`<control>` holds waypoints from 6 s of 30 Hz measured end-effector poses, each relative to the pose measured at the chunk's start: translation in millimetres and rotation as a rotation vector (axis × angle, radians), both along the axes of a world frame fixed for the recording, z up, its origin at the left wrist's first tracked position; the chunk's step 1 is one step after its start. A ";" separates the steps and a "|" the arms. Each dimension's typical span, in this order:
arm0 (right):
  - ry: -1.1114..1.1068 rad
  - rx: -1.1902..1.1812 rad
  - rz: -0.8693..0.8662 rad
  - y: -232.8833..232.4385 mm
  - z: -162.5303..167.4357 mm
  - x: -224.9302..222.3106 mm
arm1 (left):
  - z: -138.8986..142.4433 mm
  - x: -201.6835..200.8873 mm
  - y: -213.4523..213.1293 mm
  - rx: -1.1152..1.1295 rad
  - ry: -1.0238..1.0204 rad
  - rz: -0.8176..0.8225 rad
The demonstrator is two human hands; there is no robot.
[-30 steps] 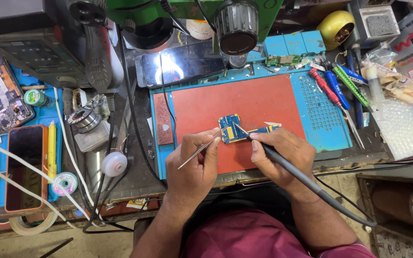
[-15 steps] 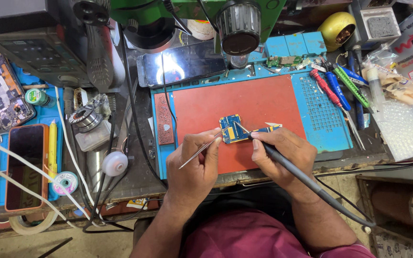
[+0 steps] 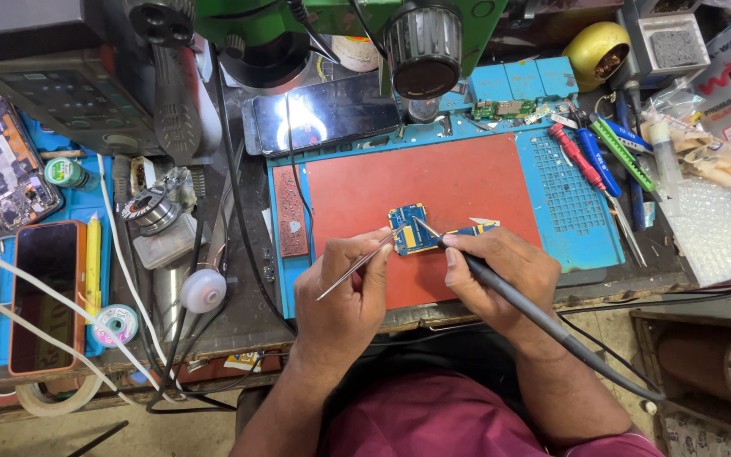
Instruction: The person uses a soldering iron and tweezers to work on a small blue circuit board placed on a red mat. They repeatedly heat and adjust components on the board, occasionally switching between tools and repositioning the board under a microscope.
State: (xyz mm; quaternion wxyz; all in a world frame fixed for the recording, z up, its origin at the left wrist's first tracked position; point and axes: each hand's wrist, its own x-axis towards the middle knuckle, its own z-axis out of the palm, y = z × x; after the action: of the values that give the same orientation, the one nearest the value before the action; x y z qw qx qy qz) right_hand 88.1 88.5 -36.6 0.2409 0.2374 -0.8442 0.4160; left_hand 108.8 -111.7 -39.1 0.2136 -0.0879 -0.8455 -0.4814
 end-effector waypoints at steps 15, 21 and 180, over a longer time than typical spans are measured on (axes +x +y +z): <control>-0.011 -0.033 -0.006 2.2 -2.9 2.3 | -2.8 1.6 2.8 0.002 0.009 0.017; -0.008 -0.029 -0.005 2.8 -5.8 0.5 | -6.8 1.2 3.0 0.009 -0.005 0.020; -0.028 -0.056 0.013 5.8 -9.0 -3.1 | -13.5 -3.2 5.4 -0.001 0.017 0.003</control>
State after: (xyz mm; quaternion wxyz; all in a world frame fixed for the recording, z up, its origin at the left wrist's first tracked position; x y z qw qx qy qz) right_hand 85.0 94.3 -45.6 0.2331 0.2300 -0.8339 0.4442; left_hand 105.6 -106.4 -52.6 0.2215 -0.0910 -0.8439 -0.4801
